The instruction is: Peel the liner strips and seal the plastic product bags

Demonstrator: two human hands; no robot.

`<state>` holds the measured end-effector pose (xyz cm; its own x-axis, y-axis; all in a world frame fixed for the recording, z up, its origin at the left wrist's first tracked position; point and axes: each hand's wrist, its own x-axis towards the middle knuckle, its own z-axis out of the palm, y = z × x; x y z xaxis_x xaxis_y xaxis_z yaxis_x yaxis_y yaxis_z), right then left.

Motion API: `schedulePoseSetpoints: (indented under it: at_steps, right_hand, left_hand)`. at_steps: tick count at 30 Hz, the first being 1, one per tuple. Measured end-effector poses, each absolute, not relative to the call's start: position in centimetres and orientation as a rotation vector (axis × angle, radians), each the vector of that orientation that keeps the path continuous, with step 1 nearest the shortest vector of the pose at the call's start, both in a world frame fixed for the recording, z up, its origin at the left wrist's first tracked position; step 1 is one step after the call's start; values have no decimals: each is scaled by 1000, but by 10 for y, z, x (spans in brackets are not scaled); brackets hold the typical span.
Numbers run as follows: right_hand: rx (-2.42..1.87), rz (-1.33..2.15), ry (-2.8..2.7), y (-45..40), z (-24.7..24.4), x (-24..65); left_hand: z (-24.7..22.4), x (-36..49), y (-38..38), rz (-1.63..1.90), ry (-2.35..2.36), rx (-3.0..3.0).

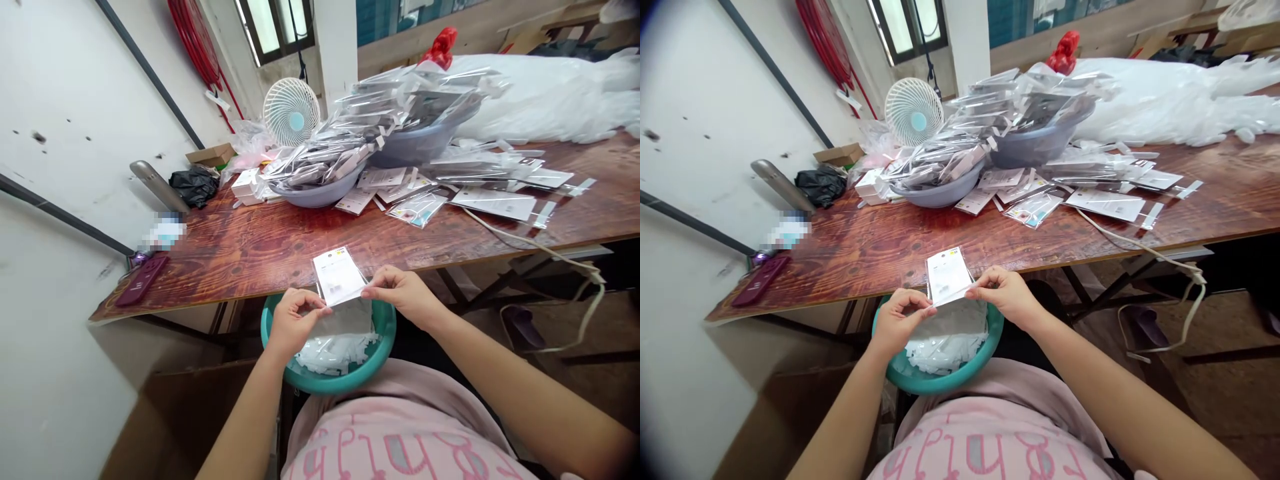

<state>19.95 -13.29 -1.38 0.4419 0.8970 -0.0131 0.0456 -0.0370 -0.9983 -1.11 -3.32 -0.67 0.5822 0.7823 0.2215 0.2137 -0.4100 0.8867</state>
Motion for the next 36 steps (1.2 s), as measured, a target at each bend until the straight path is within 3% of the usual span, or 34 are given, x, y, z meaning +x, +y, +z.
schedulePoseSetpoints:
  at_steps: [5,14,36]
  right_hand:
    - [-1373,1105,-577,-140,-20,189]
    - [-1403,928,-463,-137,-25,175]
    - [-1448,942,-540,-133,-32,174]
  left_hand:
    - [-9,-9,-51,643,916,1462]
    - [-16,2,-61,649,1061,1020]
    - [-24,0,-54,260,890,814]
